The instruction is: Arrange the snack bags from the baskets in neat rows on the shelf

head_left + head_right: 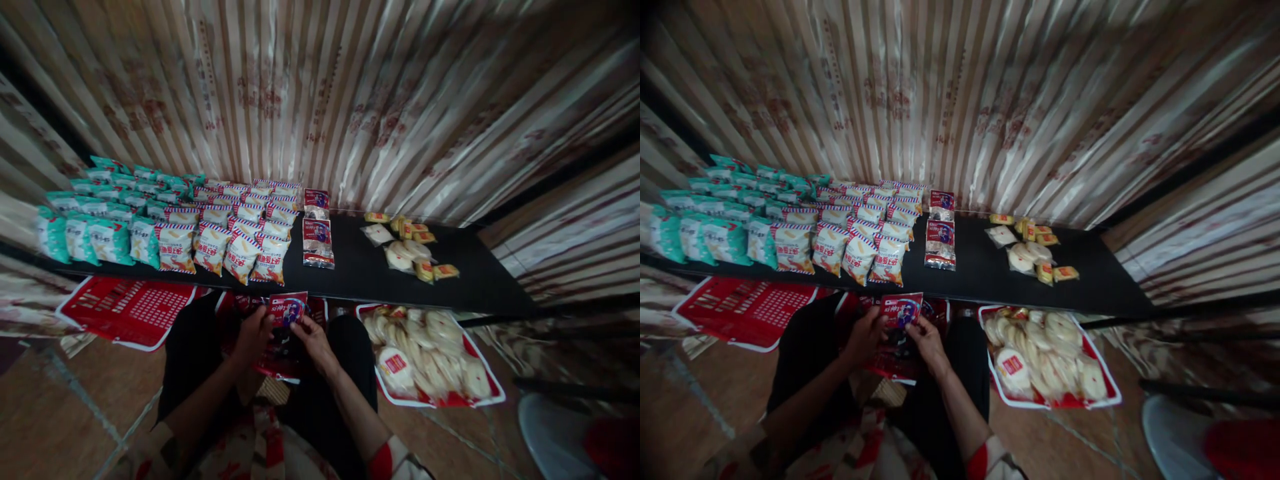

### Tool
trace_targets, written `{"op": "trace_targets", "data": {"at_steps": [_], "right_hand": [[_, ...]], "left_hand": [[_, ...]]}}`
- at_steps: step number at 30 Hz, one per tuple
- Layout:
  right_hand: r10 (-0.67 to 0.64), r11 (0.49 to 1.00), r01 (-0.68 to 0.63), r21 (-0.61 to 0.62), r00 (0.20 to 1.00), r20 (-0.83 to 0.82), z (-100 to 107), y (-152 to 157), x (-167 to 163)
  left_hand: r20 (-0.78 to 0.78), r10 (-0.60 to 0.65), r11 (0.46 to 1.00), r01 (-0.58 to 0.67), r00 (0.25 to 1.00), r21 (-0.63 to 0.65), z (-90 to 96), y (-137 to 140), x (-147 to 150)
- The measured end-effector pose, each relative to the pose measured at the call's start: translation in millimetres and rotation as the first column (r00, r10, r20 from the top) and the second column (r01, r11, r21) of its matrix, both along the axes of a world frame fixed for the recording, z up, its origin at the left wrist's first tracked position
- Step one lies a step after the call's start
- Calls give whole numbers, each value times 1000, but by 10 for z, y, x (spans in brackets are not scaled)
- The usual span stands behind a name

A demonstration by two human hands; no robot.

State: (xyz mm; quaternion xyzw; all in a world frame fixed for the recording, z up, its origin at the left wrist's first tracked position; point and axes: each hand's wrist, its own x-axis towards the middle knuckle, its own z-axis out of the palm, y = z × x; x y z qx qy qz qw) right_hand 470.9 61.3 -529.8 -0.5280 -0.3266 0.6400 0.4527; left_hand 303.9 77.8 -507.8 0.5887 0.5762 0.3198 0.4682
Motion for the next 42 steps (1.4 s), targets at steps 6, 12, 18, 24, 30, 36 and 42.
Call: {"op": "trace_targets", "data": {"at_steps": [6, 12, 18, 24, 30, 36, 42], "right_hand": [[-20, 994, 32, 101, 993, -120, 220, -95, 68], [-143, 983, 150, 101, 987, -79, 354, -161, 215], [-293, 950, 292, 113, 956, -9, 371, -120, 503], [-365, 930, 352, 105, 920, 142, 281, 29, 785], [-387, 922, 363, 136, 881, 273, 298, 197, 945], [-400, 917, 375, 139, 864, 306, 350, 365, 1015], [-394, 919, 370, 133, 865, 311, 367, 537, 955]], "left_hand": [[53, 44, 999, -45, 998, 19, 215, 101, 222], [9, 20, 1000, -21, 1000, 16, 230, 230, 442], [-137, -90, 996, 88, 986, -20, 219, 225, 655], [-149, -166, 985, 157, 975, -66, 168, 128, 890], [-32, -113, 993, 114, 993, 24, 108, 153, 1110], [-35, -91, 995, 92, 995, 43, 116, 277, 1194], [-125, -74, 996, 79, 989, 30, 166, 382, 1167]]}}
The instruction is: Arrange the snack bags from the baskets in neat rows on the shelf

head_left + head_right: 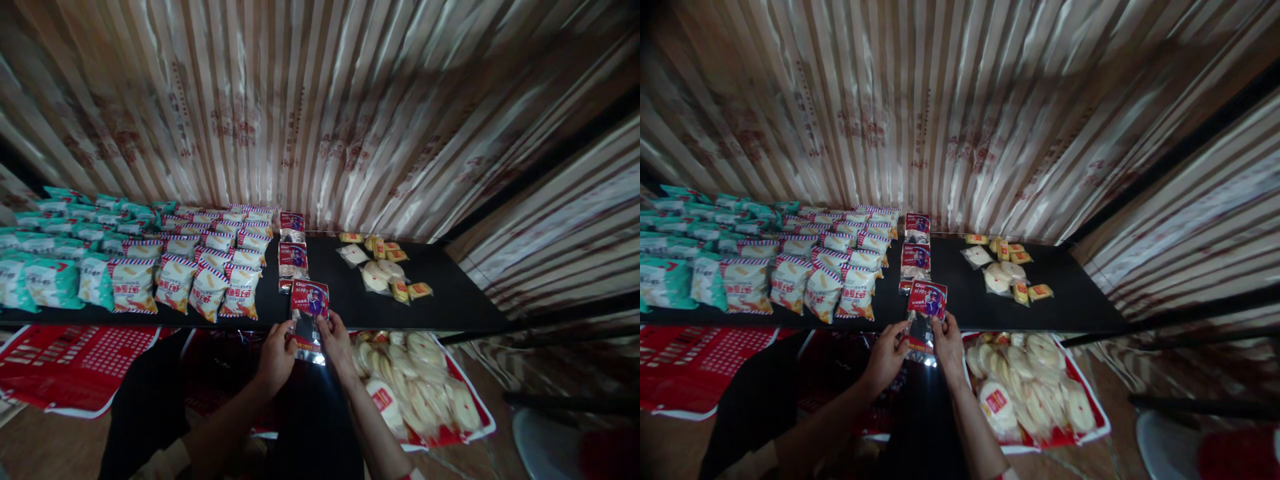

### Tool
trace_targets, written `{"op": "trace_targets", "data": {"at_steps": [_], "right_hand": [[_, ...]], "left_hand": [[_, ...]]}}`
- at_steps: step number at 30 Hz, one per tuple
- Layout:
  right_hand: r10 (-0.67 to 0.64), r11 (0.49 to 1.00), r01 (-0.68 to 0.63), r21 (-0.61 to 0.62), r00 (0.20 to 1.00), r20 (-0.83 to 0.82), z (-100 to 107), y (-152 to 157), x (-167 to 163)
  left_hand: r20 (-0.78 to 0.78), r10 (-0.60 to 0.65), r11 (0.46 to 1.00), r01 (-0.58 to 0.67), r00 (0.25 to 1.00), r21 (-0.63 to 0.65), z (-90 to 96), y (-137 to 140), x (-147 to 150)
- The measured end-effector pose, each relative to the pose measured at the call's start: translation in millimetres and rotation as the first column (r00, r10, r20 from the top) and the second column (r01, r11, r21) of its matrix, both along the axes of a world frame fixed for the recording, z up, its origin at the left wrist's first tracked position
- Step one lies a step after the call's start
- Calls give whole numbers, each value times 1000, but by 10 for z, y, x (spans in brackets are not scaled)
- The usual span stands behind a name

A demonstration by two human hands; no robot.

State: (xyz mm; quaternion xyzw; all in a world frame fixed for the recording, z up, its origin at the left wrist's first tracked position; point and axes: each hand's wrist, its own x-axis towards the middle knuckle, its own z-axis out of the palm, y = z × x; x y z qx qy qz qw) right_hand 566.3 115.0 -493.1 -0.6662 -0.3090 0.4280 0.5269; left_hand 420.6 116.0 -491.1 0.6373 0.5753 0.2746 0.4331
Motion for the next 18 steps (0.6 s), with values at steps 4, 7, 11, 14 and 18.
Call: {"op": "trace_targets", "data": {"at_steps": [4, 7, 11, 14, 18], "right_hand": [[14, 1000, -14, 13, 1000, -4, -45, 51, -44], [31, 999, -32, 11, 999, 29, -66, 58, -65], [47, 996, -47, 78, 999, 7, -85, 136, -60], [50, 989, -56, 137, 998, 47, -83, 293, -24], [60, 980, -101, 169, 970, 234, -89, 537, 32]], "left_hand": [[-13, 42, 999, -41, 999, 18, -66, 16, -42], [-9, 65, 997, -64, 998, 33, -116, 24, -64], [-10, 81, 996, -80, 997, 46, -86, 107, -59], [-16, 97, 991, -95, 995, 93, -22, 258, -31], [-77, 100, 984, -87, 992, 158, 30, 489, -4]]}}
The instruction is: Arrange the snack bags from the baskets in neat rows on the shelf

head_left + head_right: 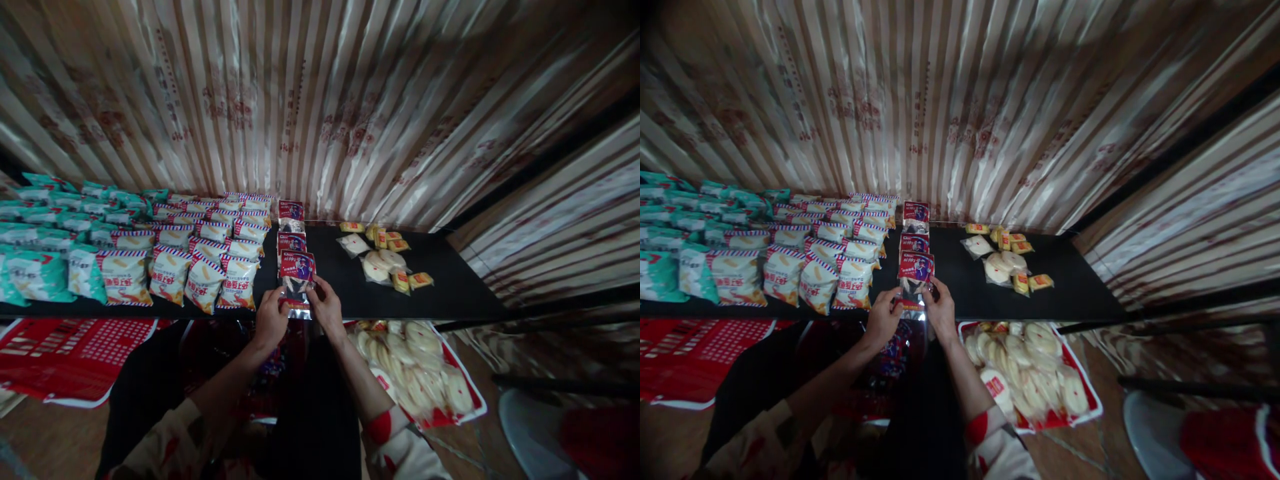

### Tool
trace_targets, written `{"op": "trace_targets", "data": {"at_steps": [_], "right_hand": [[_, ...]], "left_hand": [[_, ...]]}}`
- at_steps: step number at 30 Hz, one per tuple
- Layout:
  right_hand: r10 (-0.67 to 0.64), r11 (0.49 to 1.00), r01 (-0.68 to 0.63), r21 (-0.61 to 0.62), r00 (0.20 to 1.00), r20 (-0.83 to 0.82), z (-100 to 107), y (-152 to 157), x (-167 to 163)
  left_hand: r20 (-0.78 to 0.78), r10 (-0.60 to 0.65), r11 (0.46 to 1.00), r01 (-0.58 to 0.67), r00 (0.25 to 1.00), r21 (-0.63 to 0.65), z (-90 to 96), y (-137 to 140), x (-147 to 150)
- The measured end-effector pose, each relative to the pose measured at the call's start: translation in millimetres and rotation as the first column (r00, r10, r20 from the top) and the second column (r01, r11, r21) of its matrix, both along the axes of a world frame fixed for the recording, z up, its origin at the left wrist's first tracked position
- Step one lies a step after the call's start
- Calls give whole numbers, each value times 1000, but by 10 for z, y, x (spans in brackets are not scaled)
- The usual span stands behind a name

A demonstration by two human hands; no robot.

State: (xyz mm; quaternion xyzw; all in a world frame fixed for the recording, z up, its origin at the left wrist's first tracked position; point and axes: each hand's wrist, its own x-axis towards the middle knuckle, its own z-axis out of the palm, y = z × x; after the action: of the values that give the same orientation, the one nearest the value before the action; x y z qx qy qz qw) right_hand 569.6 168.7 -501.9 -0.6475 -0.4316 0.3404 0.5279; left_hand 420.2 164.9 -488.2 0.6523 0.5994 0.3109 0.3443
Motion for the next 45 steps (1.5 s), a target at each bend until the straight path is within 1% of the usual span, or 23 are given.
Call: {"op": "trace_targets", "data": {"at_steps": [4, 9, 13, 18, 22, 27, 29, 31, 34, 36, 38, 40, 43, 45], "right_hand": [[-13, 1000, 14, -6, 985, 170, -65, 123, -1], [-10, 999, 20, -30, 957, 290, -168, 120, -19], [-4, 1000, 10, -13, 928, 373, -195, 102, -4], [3, 1000, 1, -9, 878, 478, -175, 85, 2], [17, 1000, -6, -23, 839, 544, -161, 70, -22], [-9, 996, 60, -60, 781, 625, -138, 24, -79], [-22, 997, 66, -43, 761, 648, -128, 11, -91], [-25, 1000, 27, 7, 741, 671, -115, 23, -89], [15, 992, -100, 78, 702, 712, -91, 105, -64], [56, 979, -185, 91, 666, 744, -83, 193, -39], [97, 968, -240, 73, 625, 774, -94, 283, -16], [126, 967, -252, 36, 598, 792, -127, 352, -4], [133, 977, -211, -5, 598, 791, -200, 398, -2], [129, 981, -195, -11, 605, 785, -248, 401, -1]], "left_hand": [[-147, 4, 1000, -6, 989, -18, 24, 92, -6], [-355, -35, 998, 14, 934, -61, 67, 37, 4], [-458, -47, 998, 23, 888, -58, 101, 3, 49], [-547, -70, 998, 64, 834, -29, 106, -29, 89], [-567, -84, 996, 91, 820, -16, 89, -62, 99], [-552, -77, 997, 80, 830, -18, 97, -101, 109], [-542, -57, 997, 77, 838, 14, 112, -113, 116], [-531, -27, 993, 84, 847, 83, 116, -109, 129], [-501, 21, 971, 103, 865, 218, 68, -49, 168], [-477, 22, 955, 123, 878, 271, -2, 28, 207], [-468, -11, 952, 153, 884, 267, -85, 120, 249], [-468, -50, 957, 176, 882, 229, -159, 206, 286], [-470, -77, 966, 183, 879, 183, -234, 295, 318], [-468, -75, 967, 179, 881, 182, -268, 321, 325]]}}
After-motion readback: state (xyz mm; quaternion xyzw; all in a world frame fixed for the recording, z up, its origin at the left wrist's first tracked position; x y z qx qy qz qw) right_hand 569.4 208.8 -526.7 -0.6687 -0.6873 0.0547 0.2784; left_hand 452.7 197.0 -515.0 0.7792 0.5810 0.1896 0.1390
